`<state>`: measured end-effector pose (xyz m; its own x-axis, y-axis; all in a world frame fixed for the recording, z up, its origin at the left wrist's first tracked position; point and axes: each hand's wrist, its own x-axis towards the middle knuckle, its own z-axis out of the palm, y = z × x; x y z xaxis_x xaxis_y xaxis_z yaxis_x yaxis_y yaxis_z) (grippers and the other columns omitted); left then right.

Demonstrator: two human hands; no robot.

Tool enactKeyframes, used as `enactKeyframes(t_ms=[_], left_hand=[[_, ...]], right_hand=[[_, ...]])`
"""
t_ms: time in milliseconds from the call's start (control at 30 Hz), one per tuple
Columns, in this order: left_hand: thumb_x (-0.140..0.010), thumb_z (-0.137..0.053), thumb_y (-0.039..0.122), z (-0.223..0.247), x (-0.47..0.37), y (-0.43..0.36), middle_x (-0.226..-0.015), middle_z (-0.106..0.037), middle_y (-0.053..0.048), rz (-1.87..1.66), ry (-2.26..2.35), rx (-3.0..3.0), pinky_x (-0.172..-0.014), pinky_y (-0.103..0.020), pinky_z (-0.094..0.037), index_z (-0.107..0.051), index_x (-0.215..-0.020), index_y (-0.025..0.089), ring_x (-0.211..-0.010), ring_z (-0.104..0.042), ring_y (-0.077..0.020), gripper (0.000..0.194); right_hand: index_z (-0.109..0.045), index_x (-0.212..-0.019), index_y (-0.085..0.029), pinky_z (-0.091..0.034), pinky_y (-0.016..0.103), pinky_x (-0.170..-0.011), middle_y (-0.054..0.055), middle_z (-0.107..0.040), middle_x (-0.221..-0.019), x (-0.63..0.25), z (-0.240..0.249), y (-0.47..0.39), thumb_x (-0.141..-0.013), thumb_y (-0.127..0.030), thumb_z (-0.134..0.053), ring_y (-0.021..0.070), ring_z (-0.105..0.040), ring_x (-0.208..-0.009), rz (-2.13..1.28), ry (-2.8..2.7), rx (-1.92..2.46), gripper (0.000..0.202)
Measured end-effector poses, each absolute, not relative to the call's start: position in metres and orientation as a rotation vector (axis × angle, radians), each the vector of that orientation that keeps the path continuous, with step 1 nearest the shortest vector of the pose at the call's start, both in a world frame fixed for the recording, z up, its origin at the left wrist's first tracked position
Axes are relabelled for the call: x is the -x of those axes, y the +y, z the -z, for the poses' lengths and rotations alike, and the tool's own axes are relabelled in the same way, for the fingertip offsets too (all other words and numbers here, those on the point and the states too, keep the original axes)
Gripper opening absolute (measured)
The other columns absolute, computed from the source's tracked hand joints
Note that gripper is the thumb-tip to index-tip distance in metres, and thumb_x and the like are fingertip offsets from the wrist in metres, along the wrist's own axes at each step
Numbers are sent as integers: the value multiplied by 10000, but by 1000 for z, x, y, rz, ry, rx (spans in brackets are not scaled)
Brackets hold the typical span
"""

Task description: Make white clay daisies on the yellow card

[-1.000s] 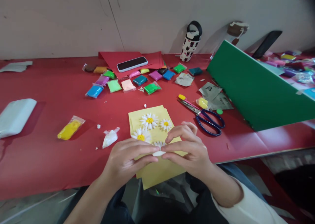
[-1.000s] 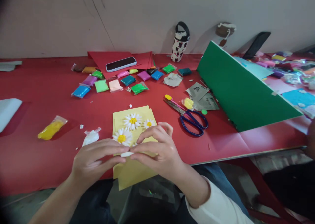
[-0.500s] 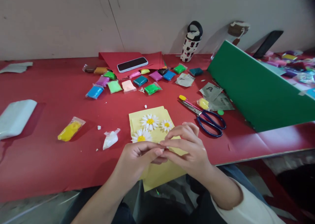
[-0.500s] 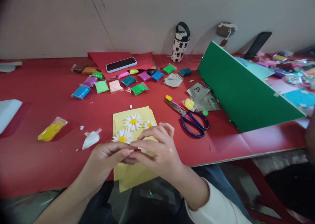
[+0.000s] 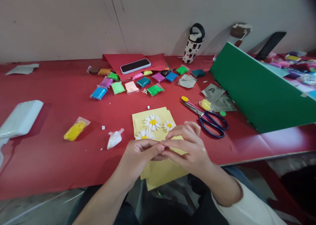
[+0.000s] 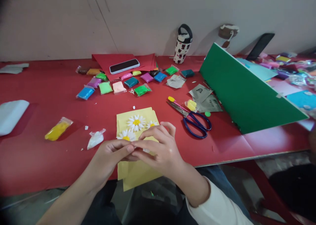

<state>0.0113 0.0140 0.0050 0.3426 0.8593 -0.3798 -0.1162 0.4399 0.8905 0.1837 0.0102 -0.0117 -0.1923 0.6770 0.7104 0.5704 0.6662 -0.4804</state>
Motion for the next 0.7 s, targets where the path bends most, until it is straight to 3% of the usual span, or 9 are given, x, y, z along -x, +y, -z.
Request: enactKeyframes(t_ms=[267,500,700], left_hand=[[-692,-802,345,-9,-5,12,-856,-781,-9,-787,1070,-961,-713,-163,-586,-767,-929,234,-760,-736,-131,264],[-724,-770,259,-10,-3,14,-724,-764,12,-871,1063,-978,-684,-163,-594,-773,-768,215,-675,-727,-117,62],[-723,-770,313,-9,-7,14,-783,-772,-4,-831,1047,-945,-702,-187,-605,-774,-822,206,-725,-732,-137,146]], right_hand=[[-711,-827,-263,-363,413,-886,-21,-683,-782,-181,14,15,-821,-264,-718,127,-644,-716,-199,-1781,1006,10],[-704,-879,-237,-366,423,-875,-2,-694,-799,-180,12,15,-827,-316,-708,148,-653,-732,-234,-1797,963,95],[-716,-850,-254,-372,399,-873,-23,-685,-780,-178,13,14,-826,-237,-706,121,-650,-720,-240,-1804,971,31]])
